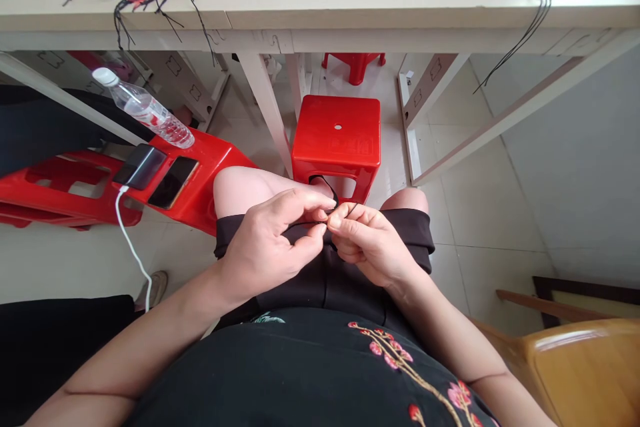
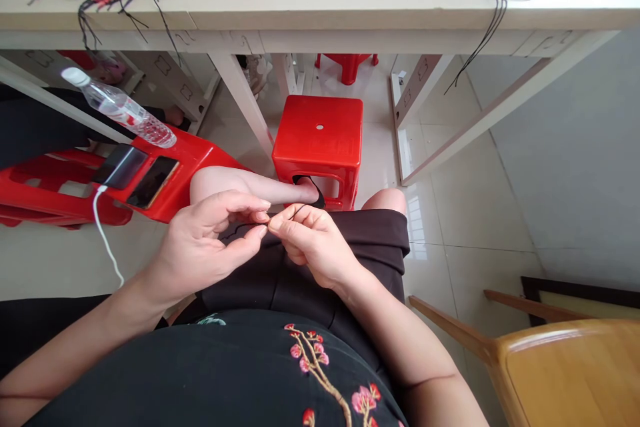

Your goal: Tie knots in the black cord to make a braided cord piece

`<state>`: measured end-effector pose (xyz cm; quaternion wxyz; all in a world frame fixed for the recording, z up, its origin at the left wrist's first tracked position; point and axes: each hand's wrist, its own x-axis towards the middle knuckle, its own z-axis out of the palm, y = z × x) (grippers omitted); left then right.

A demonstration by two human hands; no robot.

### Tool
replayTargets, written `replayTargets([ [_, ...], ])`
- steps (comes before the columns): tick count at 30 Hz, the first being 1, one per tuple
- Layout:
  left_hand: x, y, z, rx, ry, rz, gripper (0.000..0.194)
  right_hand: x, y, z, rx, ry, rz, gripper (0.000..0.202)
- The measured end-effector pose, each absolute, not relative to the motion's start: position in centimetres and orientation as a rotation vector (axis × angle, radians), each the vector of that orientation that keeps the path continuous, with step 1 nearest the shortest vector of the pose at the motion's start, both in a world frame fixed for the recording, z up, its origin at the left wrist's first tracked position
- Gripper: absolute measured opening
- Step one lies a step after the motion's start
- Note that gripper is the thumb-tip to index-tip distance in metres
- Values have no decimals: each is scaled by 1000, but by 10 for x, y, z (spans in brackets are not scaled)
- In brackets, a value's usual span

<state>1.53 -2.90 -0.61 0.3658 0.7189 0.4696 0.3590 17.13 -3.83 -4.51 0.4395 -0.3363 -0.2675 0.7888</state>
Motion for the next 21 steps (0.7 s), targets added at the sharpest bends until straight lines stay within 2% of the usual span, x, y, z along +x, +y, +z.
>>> replayTargets([
  [5,22,-28,-4,1940,1188,987,21,173,-40,-43,-832,-669,1920,25],
  [8,24,-27,-3,1792,1184,970,25,180,-38,-46,-818,-728,1944,25],
  [10,23,-26,-3,1659,1174,980,26,188,-35,-52,-865,-863,1836,24],
  [12,21,-24,-3,1564,1166,1015,25,199,-32,-57,-1023,-1020,1478,26],
  [15,18,-22,-3,1498,1194,1033,22,209,-32,-58,-1310,-1071,570,27],
  [17,19,-22,-2,1481,1206,1009,22,208,-37,-53,-1298,-1157,176,26],
  [19,20,-23,-1,1469,1188,970,23,200,-43,-46,-1160,-1430,186,30],
  [21,21,-23,1,1453,1158,947,23,190,-46,-42,-1027,-1639,486,31],
])
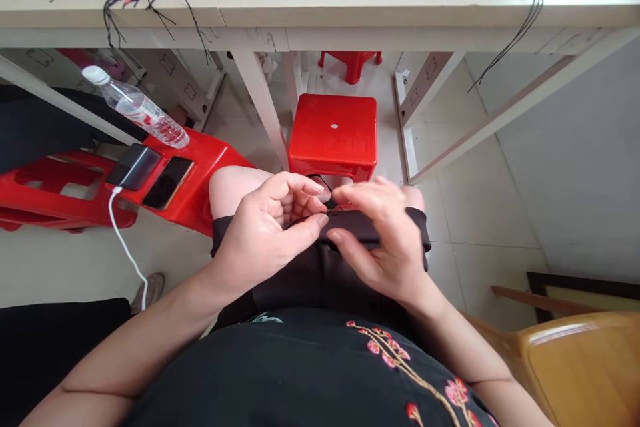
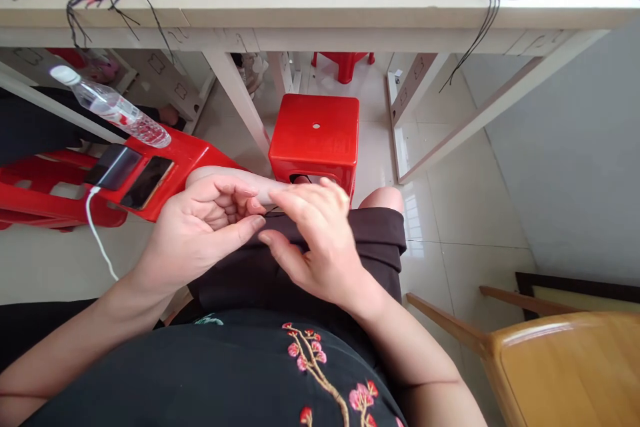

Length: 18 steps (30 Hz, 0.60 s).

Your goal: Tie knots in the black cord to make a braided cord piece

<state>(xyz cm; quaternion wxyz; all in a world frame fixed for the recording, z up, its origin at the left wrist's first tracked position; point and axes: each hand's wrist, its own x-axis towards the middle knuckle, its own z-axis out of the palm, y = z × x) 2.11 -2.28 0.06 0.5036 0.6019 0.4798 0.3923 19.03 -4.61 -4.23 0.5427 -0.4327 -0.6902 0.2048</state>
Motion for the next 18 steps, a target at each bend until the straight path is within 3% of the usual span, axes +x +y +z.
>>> replayTargets([
  [5,16,-20,2,1390,1137,857,24,176,-45,-46,-956,-1357,1156,7],
  [18,19,-18,3,1458,1139,846,19,169,-47,-43,-981,-1173,1227,2],
])
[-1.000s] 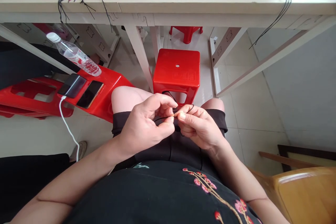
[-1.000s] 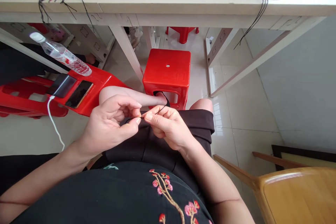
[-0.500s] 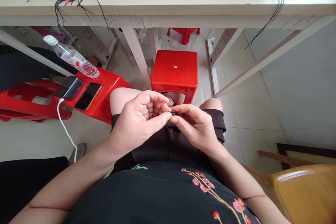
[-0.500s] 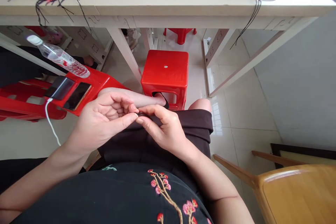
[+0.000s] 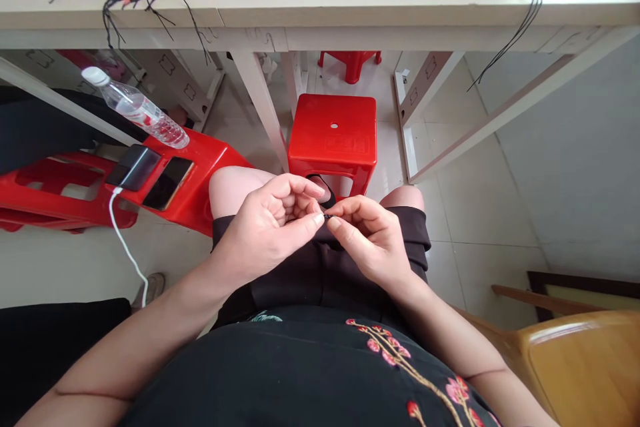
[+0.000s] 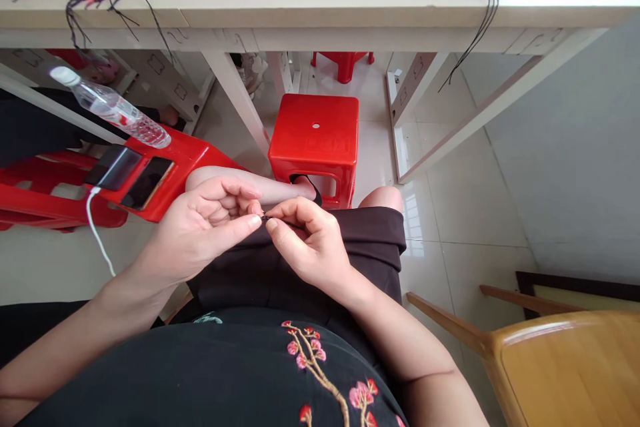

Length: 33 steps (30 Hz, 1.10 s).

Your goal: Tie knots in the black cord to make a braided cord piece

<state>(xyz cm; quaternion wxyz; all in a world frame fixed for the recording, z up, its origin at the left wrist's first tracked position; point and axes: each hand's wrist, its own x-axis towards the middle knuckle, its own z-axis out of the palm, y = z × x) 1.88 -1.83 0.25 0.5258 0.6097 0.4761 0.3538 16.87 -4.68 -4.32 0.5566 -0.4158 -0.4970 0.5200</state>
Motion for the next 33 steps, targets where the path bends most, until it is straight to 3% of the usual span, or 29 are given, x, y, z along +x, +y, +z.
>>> replayTargets([
  [10,19,-27,-11,1642,1158,937,33,172,-42,-50,-963,-977,1618,18],
  [16,18,-24,-7,1582,1140,904,28,172,-43,-46,-1002,-1106,1420,7],
  [25,19,-27,-7,1619,1117,925,28,167,-47,-44,-1044,-1113,1292,6],
  [33,22,-30,-12,1697,1094,1026,30,167,-43,-49,-866,-753,1814,14],
])
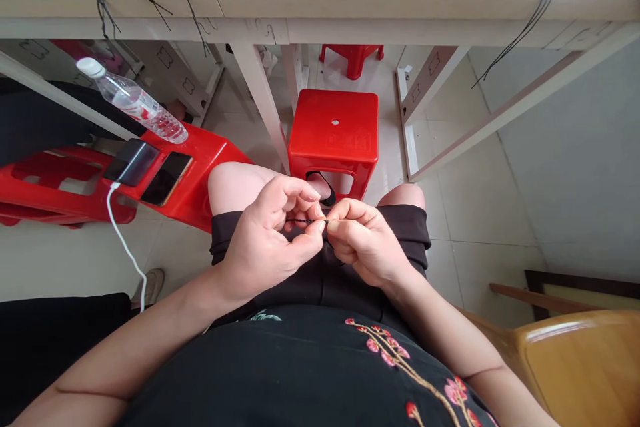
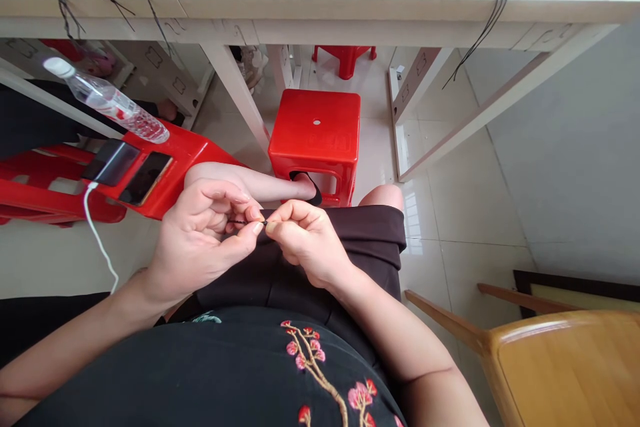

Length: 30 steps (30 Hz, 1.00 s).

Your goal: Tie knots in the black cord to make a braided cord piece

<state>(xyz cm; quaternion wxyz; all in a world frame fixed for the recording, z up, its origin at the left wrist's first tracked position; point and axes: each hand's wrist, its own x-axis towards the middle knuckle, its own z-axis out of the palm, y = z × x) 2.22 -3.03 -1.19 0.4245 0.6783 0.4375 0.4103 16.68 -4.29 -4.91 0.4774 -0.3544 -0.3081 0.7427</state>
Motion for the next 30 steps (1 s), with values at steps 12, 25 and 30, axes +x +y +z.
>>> replayTargets([
  [12,23,-29,-5,1557,1157,964,27,166,-49,-49,-1035,-1282,1087,5],
  [25,19,-28,-5,1533,1146,954,28,170,-41,-40,-816,-576,2022,9],
  [30,17,-27,-6,1552,1111,950,22,168,-43,-44,-886,-787,1784,9],
])
